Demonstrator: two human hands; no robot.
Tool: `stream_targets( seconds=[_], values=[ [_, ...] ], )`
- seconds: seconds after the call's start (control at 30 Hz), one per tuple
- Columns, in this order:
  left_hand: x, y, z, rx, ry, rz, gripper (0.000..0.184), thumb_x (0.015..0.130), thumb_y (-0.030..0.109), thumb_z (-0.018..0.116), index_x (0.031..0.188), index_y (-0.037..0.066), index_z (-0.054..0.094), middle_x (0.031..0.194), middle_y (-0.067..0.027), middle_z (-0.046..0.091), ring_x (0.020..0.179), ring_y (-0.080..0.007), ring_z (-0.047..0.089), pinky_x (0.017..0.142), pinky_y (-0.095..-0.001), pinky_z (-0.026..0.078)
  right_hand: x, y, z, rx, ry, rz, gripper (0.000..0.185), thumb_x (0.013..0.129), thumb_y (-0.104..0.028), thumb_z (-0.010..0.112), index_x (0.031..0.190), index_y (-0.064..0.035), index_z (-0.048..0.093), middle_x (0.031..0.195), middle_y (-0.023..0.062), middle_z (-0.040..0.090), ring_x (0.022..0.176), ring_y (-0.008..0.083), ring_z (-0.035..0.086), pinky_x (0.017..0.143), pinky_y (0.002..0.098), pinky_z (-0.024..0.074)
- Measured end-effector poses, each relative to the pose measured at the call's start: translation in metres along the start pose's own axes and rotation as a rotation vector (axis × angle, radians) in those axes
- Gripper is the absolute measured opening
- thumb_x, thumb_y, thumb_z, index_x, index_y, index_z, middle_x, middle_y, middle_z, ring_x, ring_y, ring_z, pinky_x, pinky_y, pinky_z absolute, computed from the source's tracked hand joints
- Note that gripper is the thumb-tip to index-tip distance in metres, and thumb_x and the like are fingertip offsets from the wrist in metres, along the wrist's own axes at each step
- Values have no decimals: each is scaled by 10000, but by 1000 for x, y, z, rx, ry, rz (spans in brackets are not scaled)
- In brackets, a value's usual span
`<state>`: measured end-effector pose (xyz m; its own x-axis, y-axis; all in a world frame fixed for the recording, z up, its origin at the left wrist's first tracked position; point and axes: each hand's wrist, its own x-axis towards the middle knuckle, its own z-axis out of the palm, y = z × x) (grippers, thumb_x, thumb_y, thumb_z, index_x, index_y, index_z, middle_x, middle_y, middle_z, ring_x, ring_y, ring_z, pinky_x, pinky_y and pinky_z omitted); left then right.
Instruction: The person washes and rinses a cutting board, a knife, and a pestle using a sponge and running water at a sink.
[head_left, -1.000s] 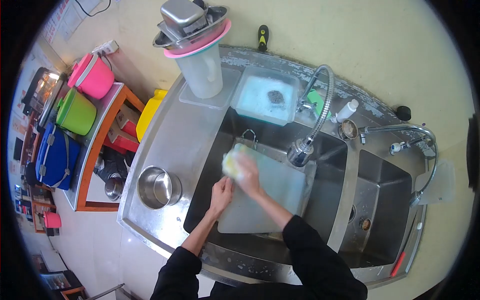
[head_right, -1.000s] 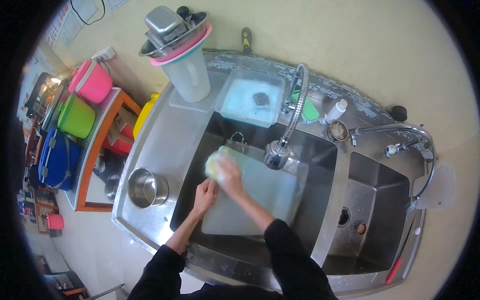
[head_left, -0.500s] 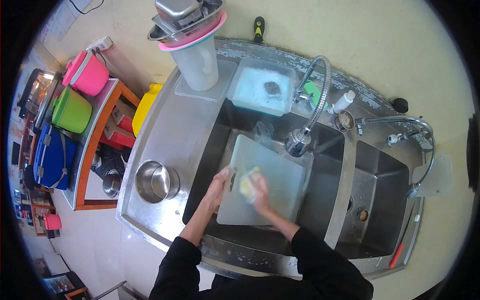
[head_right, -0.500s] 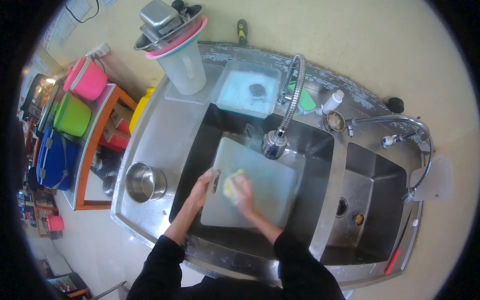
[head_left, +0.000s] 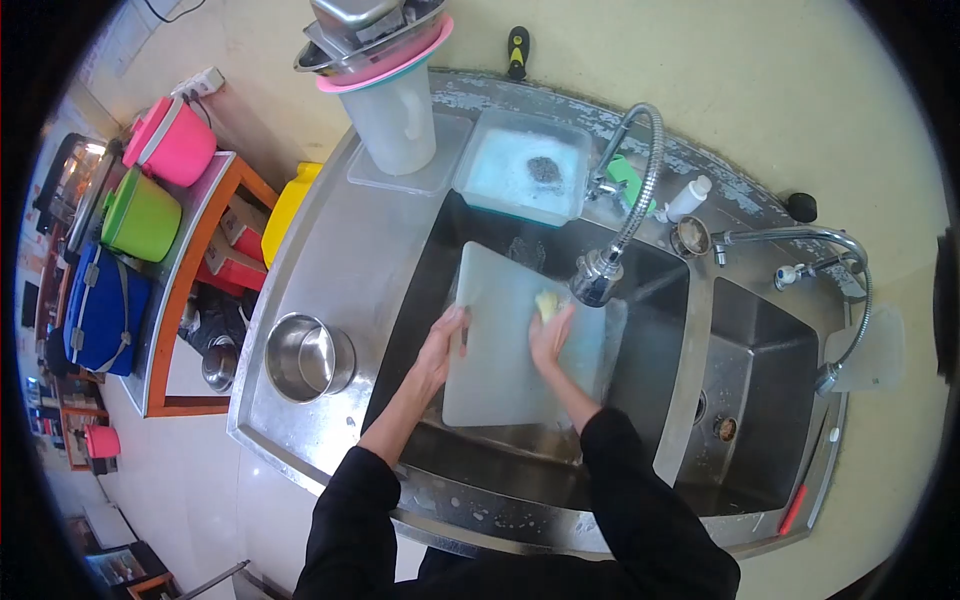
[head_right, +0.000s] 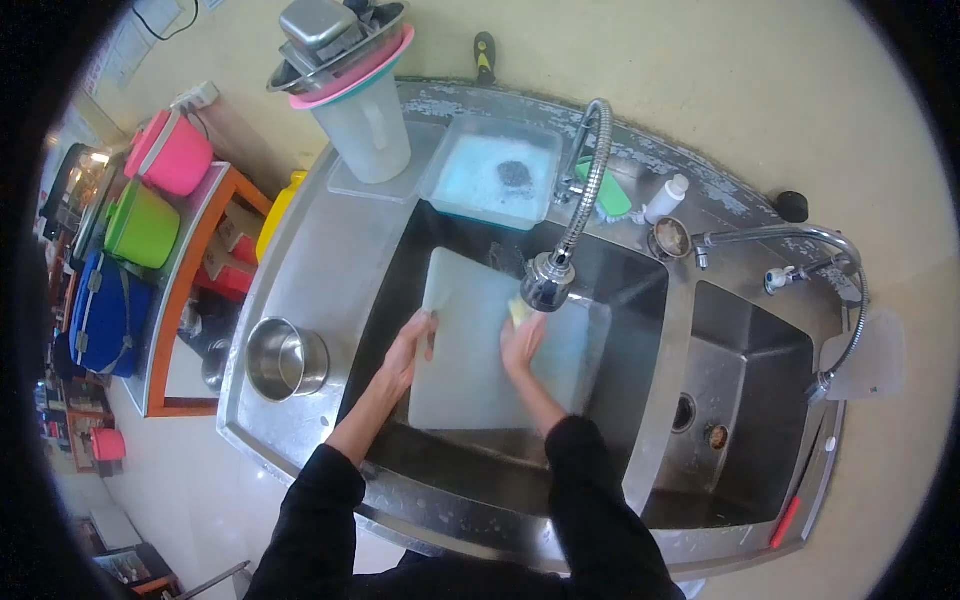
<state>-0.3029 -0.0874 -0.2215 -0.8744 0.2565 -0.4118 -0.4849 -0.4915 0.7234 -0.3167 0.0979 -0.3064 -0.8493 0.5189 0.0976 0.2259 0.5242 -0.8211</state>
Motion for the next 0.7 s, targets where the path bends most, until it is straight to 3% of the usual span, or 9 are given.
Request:
stream_targets(
  seconds=[0.07,0.13,0.2,0.23,0.33,0.43,0.53,0.57,0.7],
  values=[
    [3,5,5,108,-18,17,258,888,240,446,1093,96,509,771,41,505,617,-38,456,461,-183,337,24,-25,15,-37,127,-256,471,665,-9,614,1086,9,404,1014,210,486,955,377,466,810,406,380],
    [5,14,12,213,-21,-8,239,885,237,455,1069,98,518,758,46,498,610,-33,446,471,-182,333,26,-62,14,64,55,-279,477,653,12,607,1088,14,411,1009,197,490,951,372,464,806,408,380],
    [17,7,2,246,-24,4,234,878,230,472,1066,97,518,751,54,492,601,-27,437,483,-177,333,2,-75,13,178,13,-487,469,666,54,541,1120,3,432,1008,218,512,916,420,492,805,447,391],
    [24,4,-1,259,-33,17,233,874,226,481,1064,96,518,748,57,490,596,-24,432,489,-175,332,-20,-82,7,190,-78,-484,489,658,67,534,1131,4,428,1012,219,513,928,418,489,812,445,395],
    [37,-2,0,92,-42,34,278,857,212,513,1108,91,503,826,38,524,675,-45,470,559,-196,389,-87,-60,-26,196,-261,-683,516,641,71,532,1145,5,441,1011,234,510,939,403,497,799,433,421],
    [31,3,7,78,-23,40,328,846,195,531,1149,81,480,952,5,541,815,-88,500,674,-238,431,-92,-31,-39,84,-333,-792,434,661,21,537,1093,10,494,1026,243,508,941,386,511,759,410,450],
    [41,-5,2,-33,-27,59,367,834,185,546,1174,75,462,1049,-21,526,943,-127,486,779,-273,422,-76,-51,-20,-150,-336,-564,378,672,-37,564,1045,9,534,989,215,540,858,377,552,702,398,480],
    [42,-3,2,-40,-40,28,376,831,179,549,1180,74,457,1047,-22,527,947,-128,486,786,-272,419,-81,-54,-16,-75,-336,-568,364,671,-63,577,1030,-5,550,905,180,581,775,367,573,661,395,488],
    [35,0,10,-102,-65,-29,406,822,160,558,1201,74,437,1046,-26,527,951,-134,491,795,-276,419,-109,-45,-45,77,-225,-1104,231,711,-69,532,934,-37,582,801,149,604,725,312,595,601,387,484]
  ],
)
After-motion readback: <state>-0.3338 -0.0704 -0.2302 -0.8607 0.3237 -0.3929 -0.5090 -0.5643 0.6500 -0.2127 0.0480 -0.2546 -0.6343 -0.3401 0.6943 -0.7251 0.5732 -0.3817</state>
